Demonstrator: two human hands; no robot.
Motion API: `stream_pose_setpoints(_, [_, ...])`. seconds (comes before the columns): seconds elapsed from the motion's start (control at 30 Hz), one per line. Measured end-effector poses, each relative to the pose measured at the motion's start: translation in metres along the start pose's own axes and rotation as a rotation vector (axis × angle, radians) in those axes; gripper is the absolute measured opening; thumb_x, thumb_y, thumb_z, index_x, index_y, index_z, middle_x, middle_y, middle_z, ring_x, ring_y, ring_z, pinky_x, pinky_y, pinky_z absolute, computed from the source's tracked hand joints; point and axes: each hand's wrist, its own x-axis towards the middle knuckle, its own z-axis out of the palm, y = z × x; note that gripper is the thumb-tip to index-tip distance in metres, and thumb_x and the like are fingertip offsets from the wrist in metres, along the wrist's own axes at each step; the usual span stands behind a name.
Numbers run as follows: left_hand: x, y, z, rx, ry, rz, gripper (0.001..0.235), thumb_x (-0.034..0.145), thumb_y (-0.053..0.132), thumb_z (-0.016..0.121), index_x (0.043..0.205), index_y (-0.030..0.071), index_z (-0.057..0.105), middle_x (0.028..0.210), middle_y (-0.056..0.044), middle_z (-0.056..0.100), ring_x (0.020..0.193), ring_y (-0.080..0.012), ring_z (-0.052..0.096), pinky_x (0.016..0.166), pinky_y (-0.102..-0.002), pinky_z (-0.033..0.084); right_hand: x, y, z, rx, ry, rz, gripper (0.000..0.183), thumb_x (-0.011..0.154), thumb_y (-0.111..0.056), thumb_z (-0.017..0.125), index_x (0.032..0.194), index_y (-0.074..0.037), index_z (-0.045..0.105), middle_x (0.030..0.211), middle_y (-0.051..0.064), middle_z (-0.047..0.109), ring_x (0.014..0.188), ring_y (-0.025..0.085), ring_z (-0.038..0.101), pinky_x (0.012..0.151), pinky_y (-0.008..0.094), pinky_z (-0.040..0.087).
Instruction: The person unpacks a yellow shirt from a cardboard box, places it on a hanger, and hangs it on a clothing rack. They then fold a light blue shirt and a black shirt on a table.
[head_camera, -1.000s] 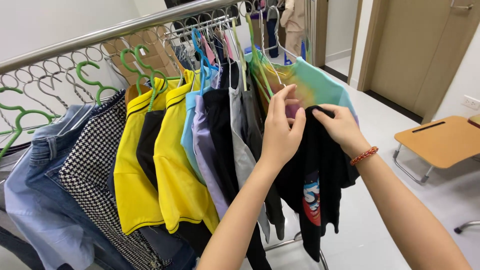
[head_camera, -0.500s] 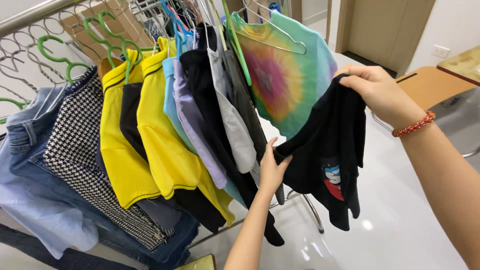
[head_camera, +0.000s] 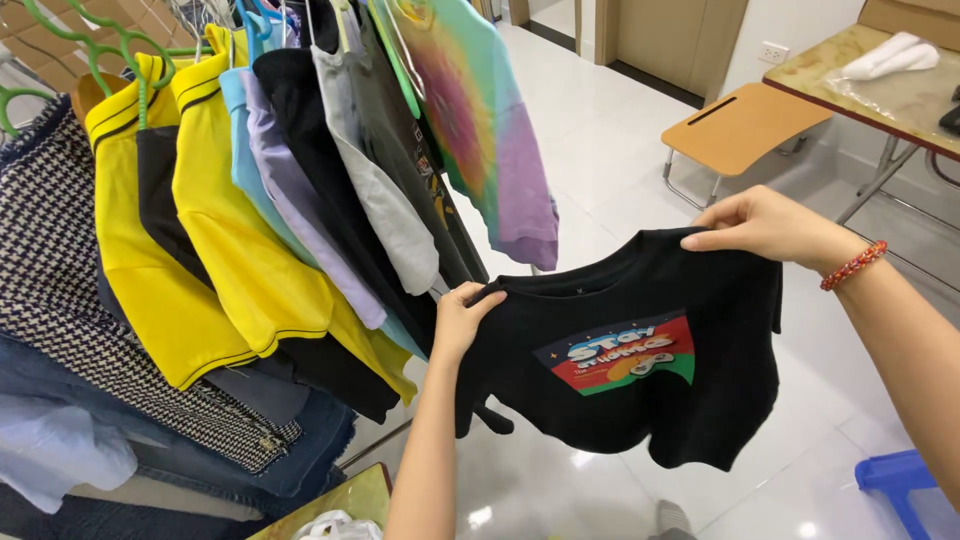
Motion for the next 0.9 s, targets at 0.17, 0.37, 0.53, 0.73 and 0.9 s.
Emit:
stream_pose_setpoints(0.17, [-0.009,0.022,0.002,0.067,-0.277,-0.067,0.029,0.092,0.021,0.085,0.077,0.015,0.061,0.075,0.007,0.056,0.073,-0.0052,0.051,0.073,-0.023,0.041,-0.004,0.042,-0.020,0.159,-0.019,-0.092,0.024,0.099,-0.015,0.077,0.094,0.006,0.087,0.086,0.011,0.080,0.081,0.018,0.067,0.076,0.030,0.051])
stream_pose_setpoints(0.37, [-0.012,0.032,0.044,0.101,-0.473,-0.065,0.038,0.099,0.023,0.079,0.082,0.020,0.045,0.077,0.009,0.038,0.072,-0.0045,0.034,0.069,-0.023,0.028,0.032,0.110,-0.060,0.388,0.021,-0.323,0.030,0.112,-0.020,0.058,0.089,-0.001,0.063,0.093,0.010,0.061,0.082,0.021,0.057,0.081,0.038,0.052])
stream_pose_setpoints(0.53, [-0.006,0.044,0.125,0.200,-0.435,0.162,0.044,0.099,0.027,0.080,0.079,0.019,0.042,0.080,0.008,0.038,0.075,-0.0069,0.035,0.072,-0.024,0.031,0.063,0.156,-0.037,0.420,-0.132,-0.346,0.021,0.107,-0.014,0.060,0.126,-0.004,0.062,0.105,0.014,0.072,0.094,0.023,0.070,0.084,0.039,0.061])
stream_pose_setpoints(0.73, [-0.018,0.113,0.174,0.537,-0.409,0.182,0.032,0.080,0.025,0.090,0.082,0.014,0.060,0.059,0.003,0.043,0.063,-0.0194,0.051,0.069,-0.033,0.047,0.064,0.178,0.036,0.060,-0.437,-0.352,0.076,0.082,0.012,0.047,0.154,-0.010,0.054,0.152,0.021,0.061,0.142,0.041,0.056,0.110,0.060,0.051])
stream_pose_setpoints(0.9, [-0.042,0.138,0.161,0.824,-0.341,0.144,0.034,0.075,0.034,0.094,0.087,0.017,0.067,0.067,-0.002,0.061,0.074,-0.0284,0.068,0.072,-0.041,0.055,0.080,0.178,0.087,0.078,-0.546,-0.418,0.082,0.087,0.010,0.049,0.164,-0.016,0.043,0.162,0.017,0.051,0.151,0.043,0.046,0.111,0.060,0.050])
